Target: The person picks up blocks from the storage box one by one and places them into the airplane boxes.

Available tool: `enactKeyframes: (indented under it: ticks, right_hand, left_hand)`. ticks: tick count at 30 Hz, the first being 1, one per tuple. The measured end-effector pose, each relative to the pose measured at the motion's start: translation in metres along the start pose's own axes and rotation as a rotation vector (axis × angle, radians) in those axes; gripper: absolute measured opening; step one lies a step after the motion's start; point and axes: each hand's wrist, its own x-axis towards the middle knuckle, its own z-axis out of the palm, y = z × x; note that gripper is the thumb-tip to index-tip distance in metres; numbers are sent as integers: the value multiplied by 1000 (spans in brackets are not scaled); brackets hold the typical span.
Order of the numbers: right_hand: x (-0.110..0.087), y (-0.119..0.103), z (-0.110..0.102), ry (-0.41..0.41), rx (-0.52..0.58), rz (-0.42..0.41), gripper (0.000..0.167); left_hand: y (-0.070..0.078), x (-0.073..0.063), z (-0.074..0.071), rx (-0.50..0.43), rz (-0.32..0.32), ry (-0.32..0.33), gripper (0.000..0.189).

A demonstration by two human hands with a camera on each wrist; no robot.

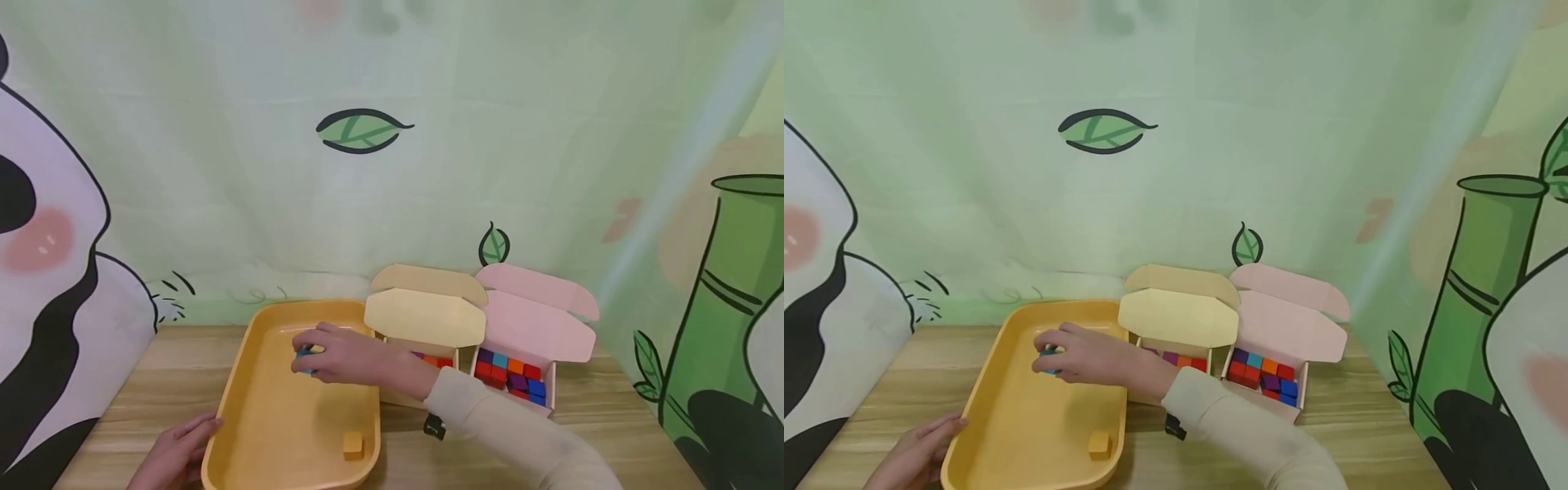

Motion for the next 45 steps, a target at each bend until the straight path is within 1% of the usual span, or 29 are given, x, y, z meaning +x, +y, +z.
enactKeyframes:
  ticks: [3, 8, 14, 19, 23, 27, 30, 33, 36, 42, 44, 45]
  right_hand:
    - [-12, 4, -7, 27, 5, 30, 15]
    - [-31, 6, -19, 48, 18, 75, 19]
    - [-56, 8, -31, 39, 23, 134, 28]
    - [-83, 8, -40, 32, 44, 188, 37]
    - [-108, 8, -49, 46, 24, 211, 43]
    - [-135, 9, -58, 59, 14, 233, 49]
    - [-156, 8, -66, 22, 21, 272, 51]
    - [-176, 6, -74, -48, 41, 322, 50]
    - [-198, 5, -78, -98, 59, 361, 47]
    - [-241, 1, -83, -166, 80, 402, 42]
    - [-252, 0, -84, -191, 108, 434, 41]
    - [-257, 0, -84, -210, 132, 463, 41]
  left_hand:
    - [-1, 0, 0, 5, 5, 1, 86]
    - [-2, -1, 0, 24, 7, 9, 87]
    - [-2, -2, 0, 17, 4, 15, 87]
    - [-4, -4, 1, 8, 5, 4, 87]
    - [-6, -5, 2, 4, 5, -1, 87]
    - [-4, -4, 1, 14, 6, -2, 87]
    - [-3, -3, 0, 18, 3, -4, 87]
    - [-2, -4, -1, 16, -2, 7, 87]
    - [-1, -3, -2, 14, 1, 7, 88]
    - [0, -1, -1, 23, -5, 7, 88]
    - [1, -1, -1, 23, -9, 9, 87]
    - [1, -1, -1, 20, -9, 10, 87]
